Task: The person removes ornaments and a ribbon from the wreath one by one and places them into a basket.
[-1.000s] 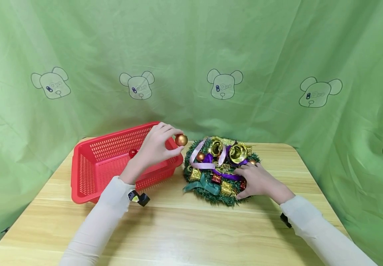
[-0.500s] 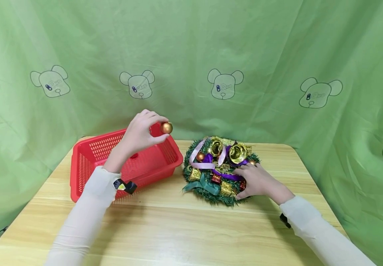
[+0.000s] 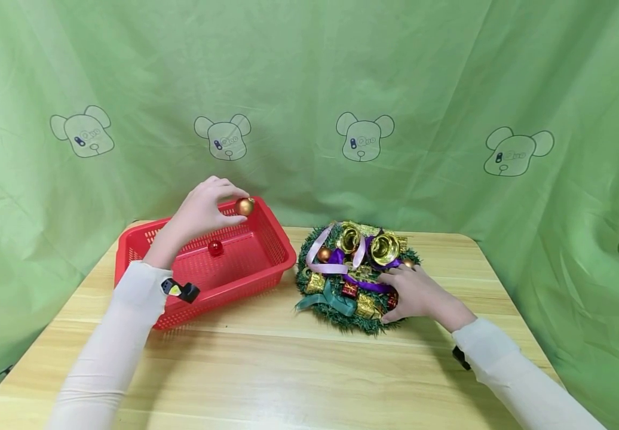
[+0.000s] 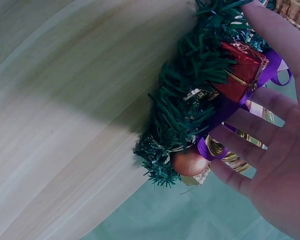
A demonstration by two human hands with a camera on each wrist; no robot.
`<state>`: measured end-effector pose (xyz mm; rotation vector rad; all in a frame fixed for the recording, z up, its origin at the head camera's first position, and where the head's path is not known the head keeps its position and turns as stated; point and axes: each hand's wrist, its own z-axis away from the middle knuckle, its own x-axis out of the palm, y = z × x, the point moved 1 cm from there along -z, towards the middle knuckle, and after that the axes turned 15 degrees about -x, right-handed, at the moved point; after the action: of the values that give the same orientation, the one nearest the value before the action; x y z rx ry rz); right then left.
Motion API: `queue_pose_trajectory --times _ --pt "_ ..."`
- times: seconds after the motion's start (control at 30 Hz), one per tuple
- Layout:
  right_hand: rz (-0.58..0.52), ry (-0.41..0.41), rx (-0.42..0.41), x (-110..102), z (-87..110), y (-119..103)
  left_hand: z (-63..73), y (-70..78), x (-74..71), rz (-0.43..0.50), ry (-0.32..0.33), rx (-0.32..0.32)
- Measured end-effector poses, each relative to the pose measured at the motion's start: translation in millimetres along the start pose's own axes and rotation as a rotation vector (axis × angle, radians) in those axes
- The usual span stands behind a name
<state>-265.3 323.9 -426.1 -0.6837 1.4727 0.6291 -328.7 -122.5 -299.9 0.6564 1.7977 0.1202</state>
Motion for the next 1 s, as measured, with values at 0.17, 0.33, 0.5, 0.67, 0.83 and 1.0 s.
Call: queue_pose_trajectory --times 0.17,0.33,0.5,0.67,0.83,1.0 --pt "0.000 0.002 -0.001 -1 0.4 -2 -1.6 -11.8 -2.7 -0.021 -0.045 -0.043" --pt "-0.007 -0.001 0.003 -2 0.1 -3 -3.9 -20.9 -3.6 -0.014 -0.095 -0.086" --pt "-0.010 -0.003 0.007 -3 0.4 -4 -8.8 -30.4 0.5 -0.040 -0.144 -0.113" --pt "-0.004 -0.001 0.004 -3 0.0 -3 -13.4 -41.5 6.5 -0.067 -0.188 -0.147" --pt "0.001 -0.003 0.000 -2 -0.3 -2 -17.4 -54.2 14.2 -0.083 -0.230 -0.168" --pt "-0.002 0.001 -0.003 -2 0.1 -3 -19.7 -65.4 23.8 -0.104 -0.247 -0.162"
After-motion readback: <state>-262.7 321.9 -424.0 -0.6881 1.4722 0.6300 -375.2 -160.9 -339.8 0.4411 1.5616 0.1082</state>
